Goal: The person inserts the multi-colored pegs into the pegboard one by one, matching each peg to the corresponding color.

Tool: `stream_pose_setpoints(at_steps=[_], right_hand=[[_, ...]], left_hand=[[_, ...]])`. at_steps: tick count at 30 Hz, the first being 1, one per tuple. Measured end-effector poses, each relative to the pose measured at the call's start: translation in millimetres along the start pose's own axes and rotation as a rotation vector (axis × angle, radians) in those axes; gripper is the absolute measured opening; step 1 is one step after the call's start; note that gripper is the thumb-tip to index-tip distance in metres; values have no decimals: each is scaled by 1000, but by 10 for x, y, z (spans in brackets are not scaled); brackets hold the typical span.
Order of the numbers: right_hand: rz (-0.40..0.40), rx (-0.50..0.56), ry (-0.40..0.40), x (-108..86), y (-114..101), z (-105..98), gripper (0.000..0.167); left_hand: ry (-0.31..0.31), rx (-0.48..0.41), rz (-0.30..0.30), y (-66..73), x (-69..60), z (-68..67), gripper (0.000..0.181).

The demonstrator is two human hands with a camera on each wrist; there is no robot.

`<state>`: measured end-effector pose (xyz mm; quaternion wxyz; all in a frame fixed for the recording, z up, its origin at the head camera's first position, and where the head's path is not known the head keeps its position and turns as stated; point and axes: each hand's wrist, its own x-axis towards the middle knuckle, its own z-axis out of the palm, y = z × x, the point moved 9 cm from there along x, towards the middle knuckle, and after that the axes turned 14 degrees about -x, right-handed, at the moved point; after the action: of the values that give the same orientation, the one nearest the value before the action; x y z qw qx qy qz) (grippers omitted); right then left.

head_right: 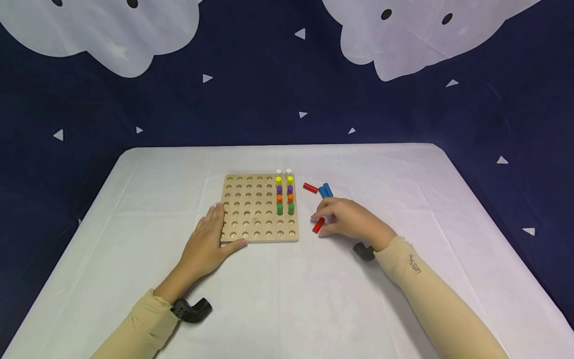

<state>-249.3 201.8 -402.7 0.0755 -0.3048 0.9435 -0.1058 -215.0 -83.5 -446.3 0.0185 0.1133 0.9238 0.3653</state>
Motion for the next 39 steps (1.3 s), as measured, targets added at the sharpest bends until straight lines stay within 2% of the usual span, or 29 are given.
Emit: stream_pose_setpoints(at_steps=[7,17,23,29,34,39], right_hand=[[-32,-93,11,-16,-7,51,34],[-77,-162,55,14,-54,31,30],[-103,-137,75,1,-79,28,26],[-80,-115,74,2,-45,39,20],[-46,-74,84,11,-12,35,14],[34,20,116,19,39,-8,16]], left_hand=[[2,-3,0,0,-5,5,115],[7,1,3,-4,1,-2,116],[7,2,0,-22,-1,10,116],[10,0,3,-10,-9,0,116],[9,2,2,3,-12,-6,115],[15,1,7,17,-8,-13,115]])
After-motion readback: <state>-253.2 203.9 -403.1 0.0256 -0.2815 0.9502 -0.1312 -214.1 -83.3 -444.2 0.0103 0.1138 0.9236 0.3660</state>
